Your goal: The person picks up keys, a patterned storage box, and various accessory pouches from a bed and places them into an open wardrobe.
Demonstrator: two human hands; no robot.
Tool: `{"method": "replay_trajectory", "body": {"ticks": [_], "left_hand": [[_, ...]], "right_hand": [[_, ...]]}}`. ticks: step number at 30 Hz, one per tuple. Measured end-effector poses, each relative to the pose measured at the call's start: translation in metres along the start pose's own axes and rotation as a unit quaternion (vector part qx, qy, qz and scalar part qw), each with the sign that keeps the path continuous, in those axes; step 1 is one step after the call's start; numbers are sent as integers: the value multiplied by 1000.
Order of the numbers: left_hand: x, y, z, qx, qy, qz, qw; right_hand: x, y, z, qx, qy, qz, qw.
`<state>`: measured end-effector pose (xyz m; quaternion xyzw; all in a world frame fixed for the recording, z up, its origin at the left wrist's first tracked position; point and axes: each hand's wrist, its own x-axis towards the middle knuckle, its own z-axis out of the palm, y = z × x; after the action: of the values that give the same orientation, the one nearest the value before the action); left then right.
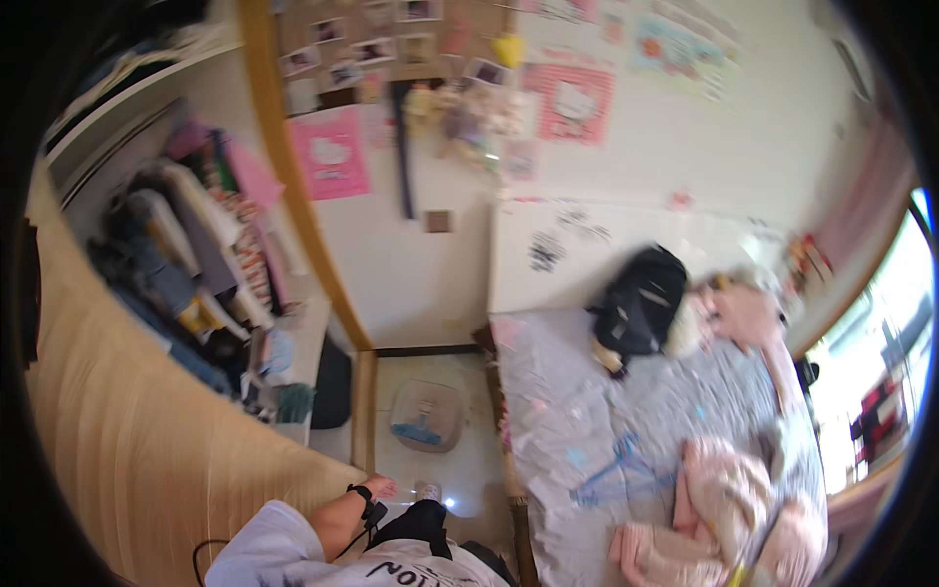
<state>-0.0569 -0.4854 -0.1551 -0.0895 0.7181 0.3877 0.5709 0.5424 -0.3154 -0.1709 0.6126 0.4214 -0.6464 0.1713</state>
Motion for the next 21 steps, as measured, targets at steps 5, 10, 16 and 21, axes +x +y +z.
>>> {"method": "replay_trajectory", "body": {"ticks": [5, 10, 16, 21], "left_hand": [[-11, 30, 6, 10, -59, 49, 997], [-19, 84, 57, -17, -95, 52, 994], [-22, 106, 91, 84, -130, 65, 986], [-16, 106, 114, 141, -139, 37, 979]], "right_hand": [[23, 18, -15, 210, -35, 19, 977], [-39, -25, 6, 186, 208, -148, 949], [-72, 6, 28, 200, 273, -145, 930], [-87, 58, 64, 348, 202, -50, 914]]}}
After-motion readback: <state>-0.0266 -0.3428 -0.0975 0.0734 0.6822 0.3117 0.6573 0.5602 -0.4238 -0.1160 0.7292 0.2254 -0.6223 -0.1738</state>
